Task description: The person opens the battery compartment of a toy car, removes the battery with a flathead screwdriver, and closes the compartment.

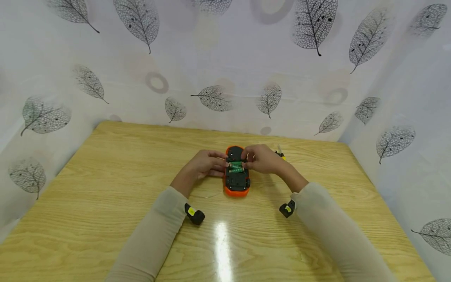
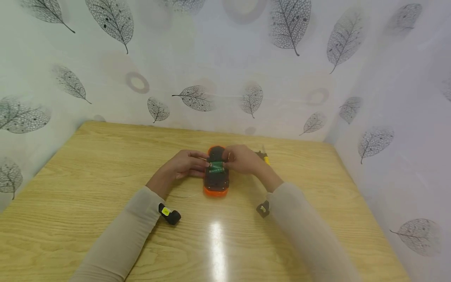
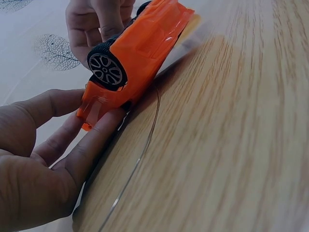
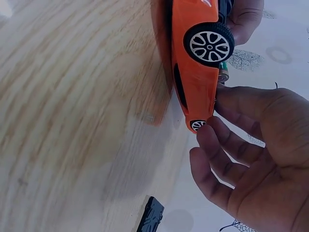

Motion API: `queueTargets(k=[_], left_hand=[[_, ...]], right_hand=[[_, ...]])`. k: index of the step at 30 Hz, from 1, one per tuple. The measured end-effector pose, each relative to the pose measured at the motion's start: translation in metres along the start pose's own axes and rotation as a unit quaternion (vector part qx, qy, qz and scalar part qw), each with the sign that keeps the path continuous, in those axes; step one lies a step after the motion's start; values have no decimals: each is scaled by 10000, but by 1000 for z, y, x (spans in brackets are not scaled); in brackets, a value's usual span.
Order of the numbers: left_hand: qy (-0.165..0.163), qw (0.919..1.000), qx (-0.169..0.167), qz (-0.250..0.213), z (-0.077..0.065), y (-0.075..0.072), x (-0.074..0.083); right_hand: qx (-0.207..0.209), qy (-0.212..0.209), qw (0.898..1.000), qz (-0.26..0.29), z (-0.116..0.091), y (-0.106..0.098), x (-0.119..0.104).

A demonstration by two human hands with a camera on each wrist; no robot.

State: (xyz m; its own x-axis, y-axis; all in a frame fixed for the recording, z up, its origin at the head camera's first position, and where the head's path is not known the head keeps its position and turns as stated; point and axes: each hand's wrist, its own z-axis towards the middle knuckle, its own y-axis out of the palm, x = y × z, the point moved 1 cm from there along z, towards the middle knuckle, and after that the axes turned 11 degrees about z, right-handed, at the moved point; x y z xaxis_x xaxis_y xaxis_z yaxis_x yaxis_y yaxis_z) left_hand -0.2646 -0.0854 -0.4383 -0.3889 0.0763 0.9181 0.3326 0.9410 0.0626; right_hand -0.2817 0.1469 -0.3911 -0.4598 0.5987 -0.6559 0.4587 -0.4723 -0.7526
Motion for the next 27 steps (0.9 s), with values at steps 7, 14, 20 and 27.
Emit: queueTargets(k=[7,14,20,27], left_hand=[[-23,10000,-19,38,-1,0,0],[-32,10000,-7,-15,1,0,-1],[-34,10000,21,-13,1,0,-1],[-38,10000,49,24,0,0,0]], right_hand=[[88,-153,9998,-28,0,1,-4],[-36,-520,9983,-258,-2,0,-4],[-136,-700,9970,-291,-2,0,-4],[279,-584,9979,59,-10,-5,0]])
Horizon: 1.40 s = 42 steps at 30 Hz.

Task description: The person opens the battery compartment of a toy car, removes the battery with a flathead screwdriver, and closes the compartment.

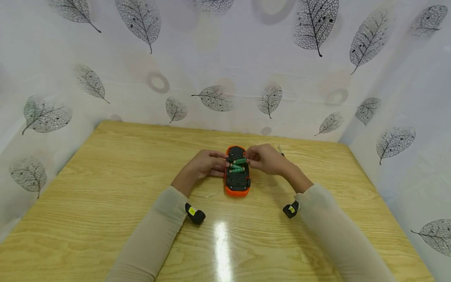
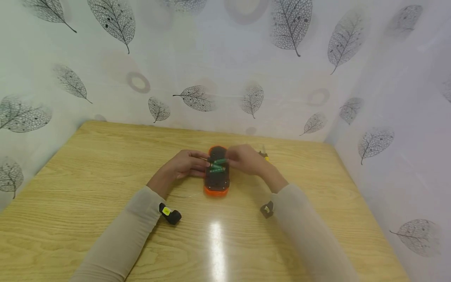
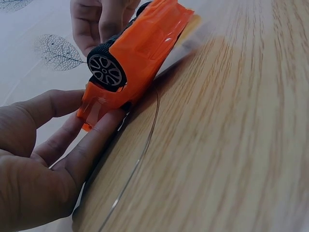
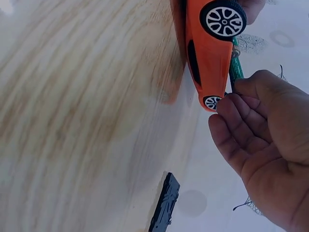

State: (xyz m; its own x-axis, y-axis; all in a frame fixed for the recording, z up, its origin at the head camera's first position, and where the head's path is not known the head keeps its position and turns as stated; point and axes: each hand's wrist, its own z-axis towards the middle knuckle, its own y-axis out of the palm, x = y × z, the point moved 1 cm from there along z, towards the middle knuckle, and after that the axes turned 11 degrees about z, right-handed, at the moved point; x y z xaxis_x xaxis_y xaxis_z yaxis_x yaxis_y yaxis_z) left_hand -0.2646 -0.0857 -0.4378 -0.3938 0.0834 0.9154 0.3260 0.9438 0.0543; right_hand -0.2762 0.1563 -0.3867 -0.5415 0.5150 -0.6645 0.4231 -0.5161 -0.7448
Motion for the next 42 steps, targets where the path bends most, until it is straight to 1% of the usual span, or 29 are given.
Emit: queueTargets(k=[4,10,18,24,34,38,42], left_hand=[[14,10000,0,-9,0,0,1],[31,10000,-11,-2,1,0,0],[36,10000,-13,-26,1,0,-1],[52,10000,-14,-46,1,0,-1],[24,10000,27,5,1,0,-2],[21,10000,22,19,1,0,-2],[10,10000,18,30,0,0,-1]], right_hand=[[199,63,9997,128,-6,-4,5],[412,277,9982,334,-16,-11,15],[701,427,9962,298,-31,-20,26],[818,572,9948,219,-43,-24,40],[732,828,9937,164,-62,-27,58],[758,854,9934,83,-68,-29,61],[697,922,9933,93,-73,-32,62]])
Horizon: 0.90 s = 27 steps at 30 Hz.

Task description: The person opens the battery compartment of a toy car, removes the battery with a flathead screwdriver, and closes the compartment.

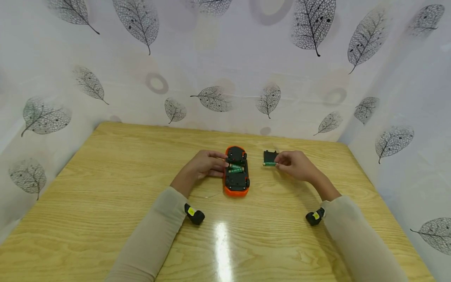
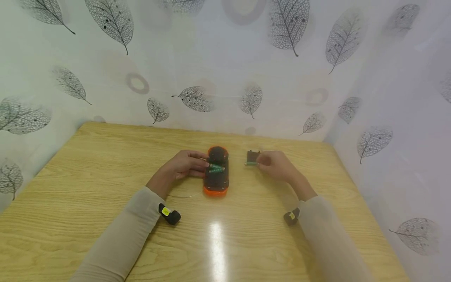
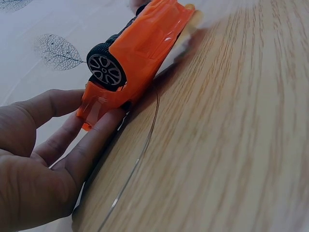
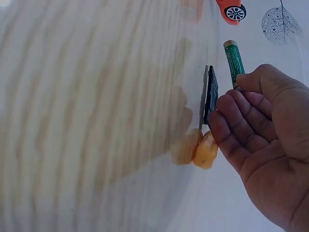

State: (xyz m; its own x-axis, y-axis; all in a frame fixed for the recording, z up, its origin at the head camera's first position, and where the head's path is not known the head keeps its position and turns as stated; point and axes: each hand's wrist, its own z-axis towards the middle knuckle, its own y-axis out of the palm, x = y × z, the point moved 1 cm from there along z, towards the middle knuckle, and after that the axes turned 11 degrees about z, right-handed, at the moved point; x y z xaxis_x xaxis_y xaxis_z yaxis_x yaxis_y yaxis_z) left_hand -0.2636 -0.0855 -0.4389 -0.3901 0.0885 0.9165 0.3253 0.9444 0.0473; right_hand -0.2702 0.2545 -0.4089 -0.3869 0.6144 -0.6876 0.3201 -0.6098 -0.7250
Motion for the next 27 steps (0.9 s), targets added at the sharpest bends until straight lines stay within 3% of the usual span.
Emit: queueTargets(k=[27], left_hand=[[-32,10000,-33,23,0,-1,1]], right_hand=[[-114,333,9993,-128,0,1,10]])
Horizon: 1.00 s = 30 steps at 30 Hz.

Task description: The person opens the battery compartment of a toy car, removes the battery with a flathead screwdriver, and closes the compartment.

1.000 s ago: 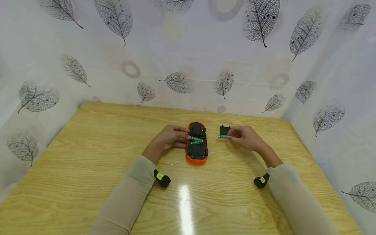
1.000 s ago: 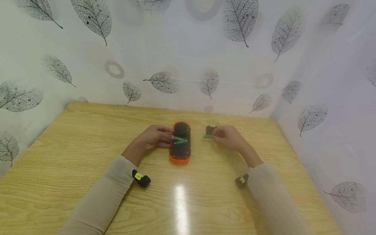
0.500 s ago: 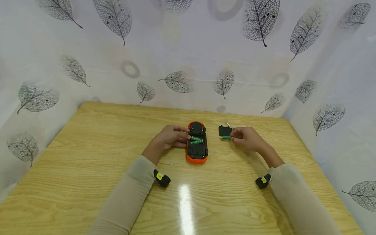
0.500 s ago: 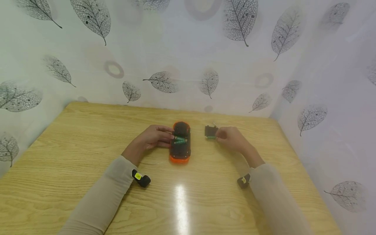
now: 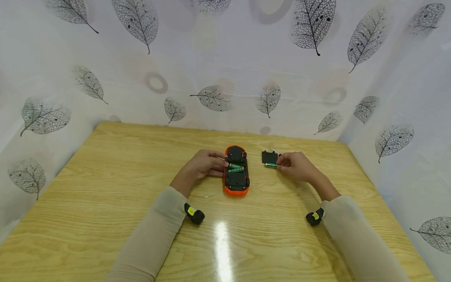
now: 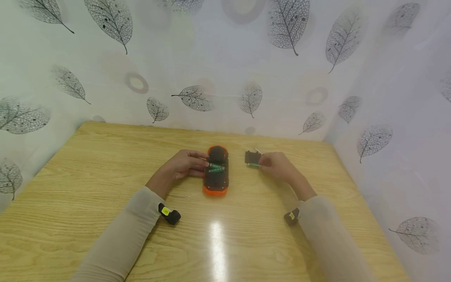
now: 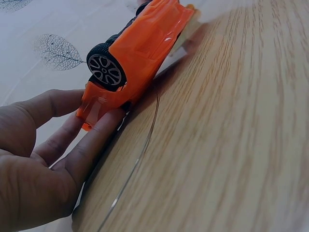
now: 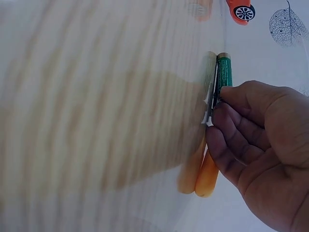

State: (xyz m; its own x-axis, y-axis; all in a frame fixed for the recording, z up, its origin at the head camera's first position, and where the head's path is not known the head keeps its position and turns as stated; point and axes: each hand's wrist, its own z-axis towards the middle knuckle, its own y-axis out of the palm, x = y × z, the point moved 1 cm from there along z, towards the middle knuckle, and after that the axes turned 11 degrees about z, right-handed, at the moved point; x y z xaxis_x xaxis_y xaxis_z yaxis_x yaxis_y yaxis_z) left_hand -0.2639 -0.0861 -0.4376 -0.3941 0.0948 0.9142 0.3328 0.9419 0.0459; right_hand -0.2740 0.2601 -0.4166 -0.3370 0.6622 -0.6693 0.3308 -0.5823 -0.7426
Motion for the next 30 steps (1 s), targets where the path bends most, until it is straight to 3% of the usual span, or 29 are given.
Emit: queueTargets(k=[25,30], left_hand=[[70,10000,-31,-20,0,0,0],[62,10000,-15,-33,0,0,0]], right_hand=[[-58,60,9997,-211,0,-2,-8],[-55,-83,9997,-201,4,-4,-13]])
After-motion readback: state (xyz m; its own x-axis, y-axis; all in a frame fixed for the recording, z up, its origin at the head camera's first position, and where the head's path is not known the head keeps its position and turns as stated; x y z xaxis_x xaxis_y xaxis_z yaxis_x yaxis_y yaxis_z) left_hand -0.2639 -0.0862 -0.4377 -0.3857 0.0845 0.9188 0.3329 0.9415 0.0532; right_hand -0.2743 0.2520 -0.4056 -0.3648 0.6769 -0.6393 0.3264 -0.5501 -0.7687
